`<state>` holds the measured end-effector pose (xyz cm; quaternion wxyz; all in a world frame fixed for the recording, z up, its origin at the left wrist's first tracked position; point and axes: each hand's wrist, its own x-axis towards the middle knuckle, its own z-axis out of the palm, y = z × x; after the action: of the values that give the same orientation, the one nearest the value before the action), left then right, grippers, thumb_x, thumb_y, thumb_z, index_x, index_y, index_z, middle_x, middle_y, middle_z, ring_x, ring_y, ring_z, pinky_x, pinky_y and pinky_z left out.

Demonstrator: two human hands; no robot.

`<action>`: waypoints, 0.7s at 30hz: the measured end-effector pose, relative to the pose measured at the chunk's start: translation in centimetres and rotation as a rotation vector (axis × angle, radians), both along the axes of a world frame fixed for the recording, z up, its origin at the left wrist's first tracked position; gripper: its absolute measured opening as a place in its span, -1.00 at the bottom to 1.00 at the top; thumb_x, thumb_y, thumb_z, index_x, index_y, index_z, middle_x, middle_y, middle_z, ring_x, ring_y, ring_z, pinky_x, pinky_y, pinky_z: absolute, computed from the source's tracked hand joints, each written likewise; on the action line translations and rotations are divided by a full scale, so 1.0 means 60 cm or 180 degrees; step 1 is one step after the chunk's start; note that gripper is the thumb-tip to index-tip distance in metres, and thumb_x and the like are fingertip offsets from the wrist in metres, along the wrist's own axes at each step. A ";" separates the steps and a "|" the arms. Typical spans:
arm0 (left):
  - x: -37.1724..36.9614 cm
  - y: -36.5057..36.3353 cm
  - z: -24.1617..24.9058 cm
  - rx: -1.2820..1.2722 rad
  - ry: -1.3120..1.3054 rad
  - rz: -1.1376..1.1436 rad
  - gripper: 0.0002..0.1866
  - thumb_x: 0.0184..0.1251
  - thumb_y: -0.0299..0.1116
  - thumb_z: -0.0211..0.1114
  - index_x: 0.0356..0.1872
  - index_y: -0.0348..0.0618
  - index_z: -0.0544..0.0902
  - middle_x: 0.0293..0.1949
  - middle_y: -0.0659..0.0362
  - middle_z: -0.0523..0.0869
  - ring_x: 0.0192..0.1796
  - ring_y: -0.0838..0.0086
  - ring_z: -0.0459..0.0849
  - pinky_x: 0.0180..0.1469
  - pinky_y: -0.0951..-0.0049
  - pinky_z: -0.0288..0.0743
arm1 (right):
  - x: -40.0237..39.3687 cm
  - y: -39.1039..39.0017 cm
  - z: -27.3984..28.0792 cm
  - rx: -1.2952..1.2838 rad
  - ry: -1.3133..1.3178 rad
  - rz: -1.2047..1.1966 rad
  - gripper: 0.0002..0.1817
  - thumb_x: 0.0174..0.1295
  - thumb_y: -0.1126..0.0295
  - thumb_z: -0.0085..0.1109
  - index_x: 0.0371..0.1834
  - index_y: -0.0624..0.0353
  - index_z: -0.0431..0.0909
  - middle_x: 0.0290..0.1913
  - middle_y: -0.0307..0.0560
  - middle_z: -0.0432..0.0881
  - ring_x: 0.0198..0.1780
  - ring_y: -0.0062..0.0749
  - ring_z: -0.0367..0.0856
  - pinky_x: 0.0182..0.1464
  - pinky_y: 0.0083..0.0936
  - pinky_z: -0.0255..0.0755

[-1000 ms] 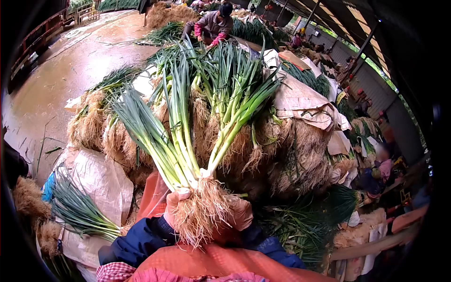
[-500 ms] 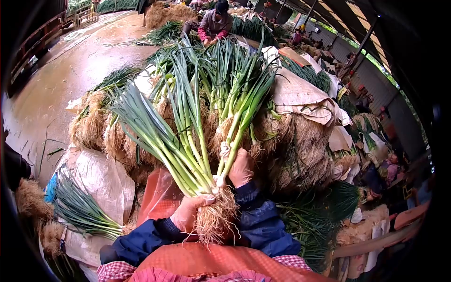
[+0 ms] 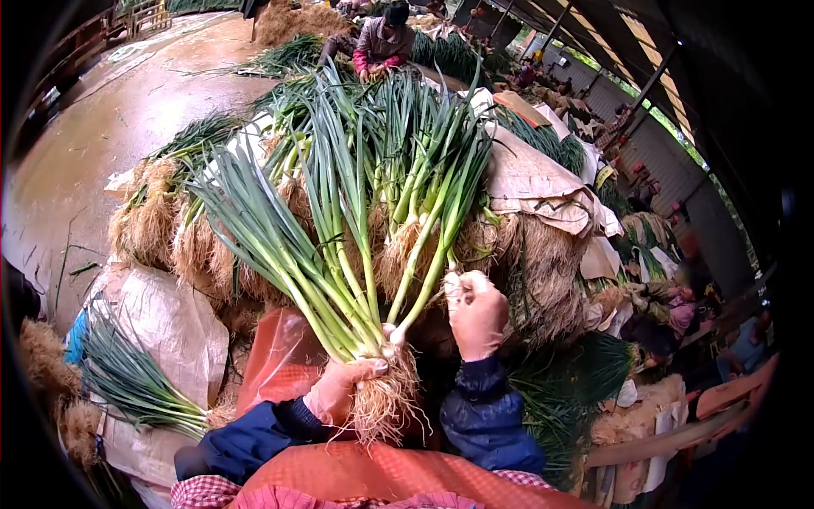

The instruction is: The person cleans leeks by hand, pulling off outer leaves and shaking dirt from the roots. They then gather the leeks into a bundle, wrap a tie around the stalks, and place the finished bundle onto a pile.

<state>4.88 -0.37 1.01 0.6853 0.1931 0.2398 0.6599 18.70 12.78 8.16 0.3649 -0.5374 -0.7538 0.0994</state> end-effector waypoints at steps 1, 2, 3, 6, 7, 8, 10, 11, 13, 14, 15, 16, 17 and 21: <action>0.003 0.001 0.002 -0.0076 -0.0147 0.0016 -0.43 0.05 -0.53 0.27 0.17 -0.25 0.37 0.00 0.21 0.55 -0.10 0.64 0.53 -0.11 0.68 0.41 | 0.000 0.008 -0.016 0.0610 0.0189 0.0564 -0.85 0.18 0.34 0.22 -0.43 0.19 0.60 -0.55 -0.09 0.62 -0.53 -0.23 0.59 -0.44 -0.48 0.47; 0.005 0.006 -0.003 0.0033 -0.0067 -0.0003 -0.43 0.06 -0.55 0.27 0.18 -0.25 0.37 -0.01 0.21 0.57 -0.11 0.64 0.53 -0.11 0.68 0.41 | -0.002 0.015 -0.027 0.1192 0.0299 0.1154 -0.86 0.15 0.33 0.24 -0.41 0.18 0.58 -0.55 -0.10 0.61 -0.53 -0.22 0.57 -0.44 -0.50 0.46; 0.008 0.009 -0.009 0.0147 0.0041 -0.0068 -0.43 0.06 -0.56 0.27 0.18 -0.25 0.37 -0.01 0.21 0.58 -0.12 0.65 0.54 -0.11 0.67 0.42 | -0.001 0.015 -0.031 0.0822 -0.0354 0.0900 -0.79 0.12 0.23 0.24 -0.41 0.16 0.58 -0.56 -0.06 0.59 -0.51 -0.18 0.58 -0.45 -0.42 0.45; 0.018 -0.005 -0.008 -0.0110 0.0022 -0.0206 -0.44 0.11 -0.57 0.25 0.21 -0.25 0.37 -0.05 0.24 0.60 -0.12 0.67 0.54 -0.11 0.69 0.41 | -0.054 -0.003 0.027 0.0053 -0.2102 0.0548 -0.66 0.07 0.03 0.21 -0.43 0.11 0.58 -0.57 0.01 0.57 -0.48 -0.08 0.60 -0.46 -0.26 0.43; 0.020 -0.008 -0.010 -0.0150 -0.0024 -0.0192 -0.44 0.12 -0.57 0.25 0.21 -0.25 0.38 -0.05 0.25 0.60 -0.11 0.68 0.54 -0.11 0.69 0.41 | -0.061 0.010 0.020 -0.0068 -0.2326 0.0570 -0.67 0.07 0.04 0.19 -0.45 0.10 0.58 -0.56 0.01 0.57 -0.48 -0.06 0.59 -0.46 -0.26 0.43; 0.017 -0.009 -0.015 -0.0047 -0.0198 -0.0237 -0.44 0.13 -0.57 0.25 0.23 -0.23 0.38 -0.06 0.26 0.60 -0.14 0.70 0.54 -0.11 0.70 0.40 | -0.058 0.013 0.017 0.0019 -0.2159 0.0695 -0.73 0.05 0.12 0.21 -0.47 0.11 0.58 -0.57 0.00 0.57 -0.50 -0.07 0.59 -0.46 -0.26 0.43; 0.013 -0.010 -0.014 0.0010 -0.0130 -0.0256 -0.41 0.11 -0.52 0.25 0.24 -0.26 0.35 -0.01 0.22 0.59 -0.08 0.63 0.55 -0.02 0.66 0.40 | -0.048 0.009 0.004 0.0445 -0.1590 0.0956 -0.77 0.03 0.17 0.23 -0.49 0.11 0.58 -0.58 0.01 0.57 -0.52 -0.08 0.58 -0.48 -0.26 0.42; 0.012 -0.012 -0.014 0.0025 -0.0091 -0.0279 -0.40 0.10 -0.49 0.25 0.24 -0.27 0.34 0.01 0.19 0.58 -0.05 0.60 0.55 0.03 0.64 0.40 | -0.043 0.005 0.003 0.0635 -0.1296 0.1075 -0.79 0.02 0.20 0.24 -0.50 0.11 0.58 -0.58 0.01 0.56 -0.53 -0.09 0.58 -0.49 -0.26 0.41; 0.015 -0.011 -0.023 -0.0020 0.0033 -0.0181 -0.45 0.09 -0.49 0.27 0.18 -0.30 0.40 -0.04 0.18 0.60 -0.07 0.59 0.56 -0.01 0.62 0.45 | -0.038 -0.006 0.005 0.0718 -0.1083 0.1310 -0.88 0.03 0.35 0.24 -0.50 0.14 0.54 -0.60 -0.03 0.54 -0.57 -0.12 0.55 -0.53 -0.30 0.40; 0.018 -0.010 -0.027 -0.0032 0.0020 -0.0140 -0.46 0.09 -0.49 0.28 0.16 -0.30 0.41 -0.06 0.18 0.61 -0.07 0.58 0.57 -0.02 0.59 0.47 | -0.037 -0.008 -0.001 0.0756 -0.0799 0.1567 -0.89 0.04 0.38 0.23 -0.50 0.15 0.53 -0.61 -0.05 0.53 -0.57 -0.12 0.54 -0.53 -0.31 0.40; 0.020 -0.012 -0.028 -0.0052 0.0004 -0.0104 -0.47 0.09 -0.49 0.28 0.15 -0.30 0.42 -0.07 0.17 0.61 -0.08 0.57 0.58 -0.04 0.57 0.49 | -0.036 -0.013 -0.006 0.0785 -0.0515 0.1819 -0.90 0.04 0.40 0.23 -0.49 0.16 0.52 -0.61 -0.06 0.53 -0.58 -0.12 0.54 -0.54 -0.33 0.40; 0.021 -0.015 -0.025 -0.0176 -0.0221 -0.0208 -0.50 0.09 -0.50 0.29 0.12 -0.29 0.44 -0.10 0.17 0.62 -0.12 0.56 0.59 -0.07 0.56 0.50 | -0.037 -0.024 -0.001 0.1200 -0.0611 0.2314 -0.90 0.08 0.46 0.19 -0.50 0.19 0.48 -0.62 -0.10 0.51 -0.57 -0.16 0.54 -0.54 -0.39 0.41; 0.019 -0.020 -0.017 -0.0293 -0.0444 -0.0304 -0.52 0.08 -0.51 0.30 0.09 -0.28 0.46 -0.13 0.18 0.63 -0.16 0.55 0.60 -0.11 0.56 0.51 | -0.041 -0.044 -0.008 0.1195 -0.0409 0.2503 -0.86 0.16 0.42 0.18 -0.50 0.19 0.48 -0.62 -0.16 0.53 -0.60 -0.35 0.54 -0.55 -0.44 0.38; 0.010 -0.022 0.035 -0.0047 -0.1120 -0.0356 -0.46 0.10 -0.52 0.28 0.16 -0.25 0.37 -0.07 0.08 0.61 -0.08 0.36 0.64 0.00 0.34 0.56 | 0.013 -0.115 -0.026 -0.1171 0.2407 0.1789 -0.84 0.25 0.38 0.17 -0.41 0.25 0.56 -0.57 -0.26 0.49 -0.54 -0.64 0.39 -0.44 -0.64 0.32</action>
<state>5.45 -1.68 3.12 0.7537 0.0826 0.1100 0.6427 19.47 5.89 6.59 0.4707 -0.2955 -0.6544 0.5127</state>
